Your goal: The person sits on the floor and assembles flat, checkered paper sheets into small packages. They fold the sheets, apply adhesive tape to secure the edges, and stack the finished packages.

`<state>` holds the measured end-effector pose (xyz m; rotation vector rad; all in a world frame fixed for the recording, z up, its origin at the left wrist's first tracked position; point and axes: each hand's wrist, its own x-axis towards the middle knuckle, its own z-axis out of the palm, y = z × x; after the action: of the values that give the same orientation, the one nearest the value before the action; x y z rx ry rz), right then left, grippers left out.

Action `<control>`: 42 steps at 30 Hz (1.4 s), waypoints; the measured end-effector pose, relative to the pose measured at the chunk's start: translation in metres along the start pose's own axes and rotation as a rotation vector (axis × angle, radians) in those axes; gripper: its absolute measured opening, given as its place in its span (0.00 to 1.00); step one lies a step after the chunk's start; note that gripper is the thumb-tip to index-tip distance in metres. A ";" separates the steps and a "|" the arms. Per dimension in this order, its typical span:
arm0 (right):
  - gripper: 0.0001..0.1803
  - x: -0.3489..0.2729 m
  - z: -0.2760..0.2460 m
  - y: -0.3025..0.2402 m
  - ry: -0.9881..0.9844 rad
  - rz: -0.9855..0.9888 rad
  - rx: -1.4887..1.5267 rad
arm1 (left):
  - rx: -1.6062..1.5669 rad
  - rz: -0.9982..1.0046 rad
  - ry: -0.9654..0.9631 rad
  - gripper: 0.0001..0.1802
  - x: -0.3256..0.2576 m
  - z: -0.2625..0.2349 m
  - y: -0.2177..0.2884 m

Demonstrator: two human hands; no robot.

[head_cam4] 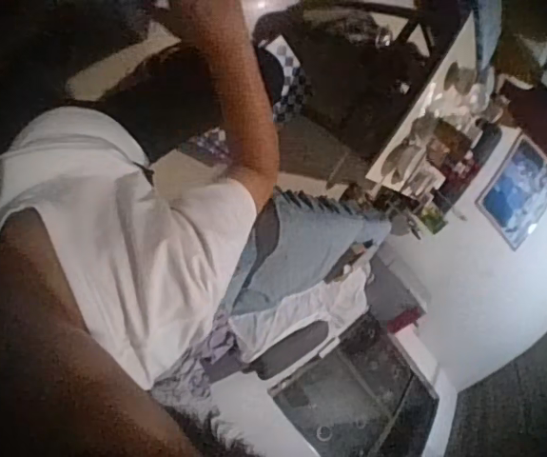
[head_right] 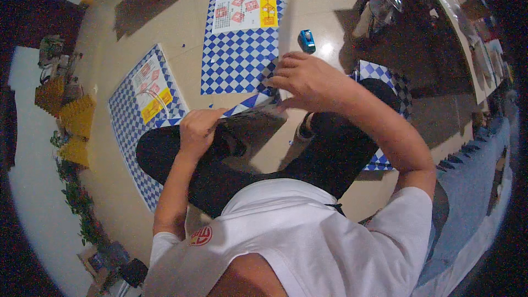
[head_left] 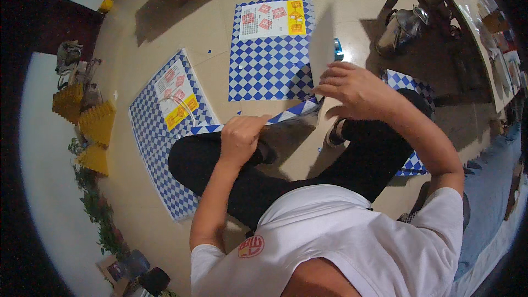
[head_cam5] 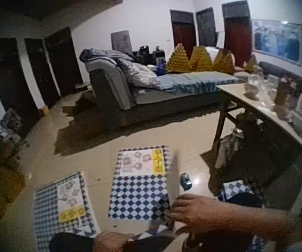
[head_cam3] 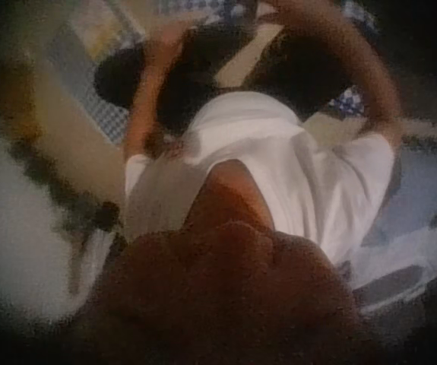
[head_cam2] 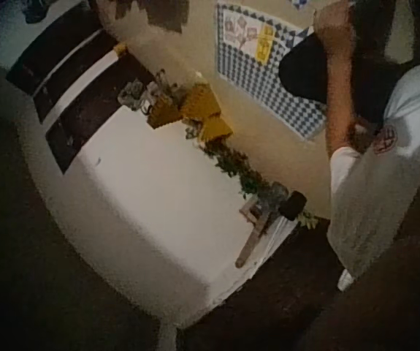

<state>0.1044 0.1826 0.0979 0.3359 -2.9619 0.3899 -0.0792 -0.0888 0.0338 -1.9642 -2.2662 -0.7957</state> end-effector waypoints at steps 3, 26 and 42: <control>0.14 0.004 0.003 0.014 -0.002 -0.061 -0.118 | 0.027 -0.042 0.009 0.17 -0.003 -0.010 -0.006; 0.13 0.032 0.020 -0.024 -0.108 0.462 0.572 | 0.075 -0.011 0.174 0.29 0.025 0.026 0.035; 0.14 0.039 0.029 0.007 -0.311 0.540 0.872 | 0.069 0.129 0.154 0.21 0.037 0.045 0.031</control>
<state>0.0616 0.1737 0.0747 -0.3868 -2.9280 1.8355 -0.0440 -0.0352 0.0183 -1.9240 -2.0309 -0.8136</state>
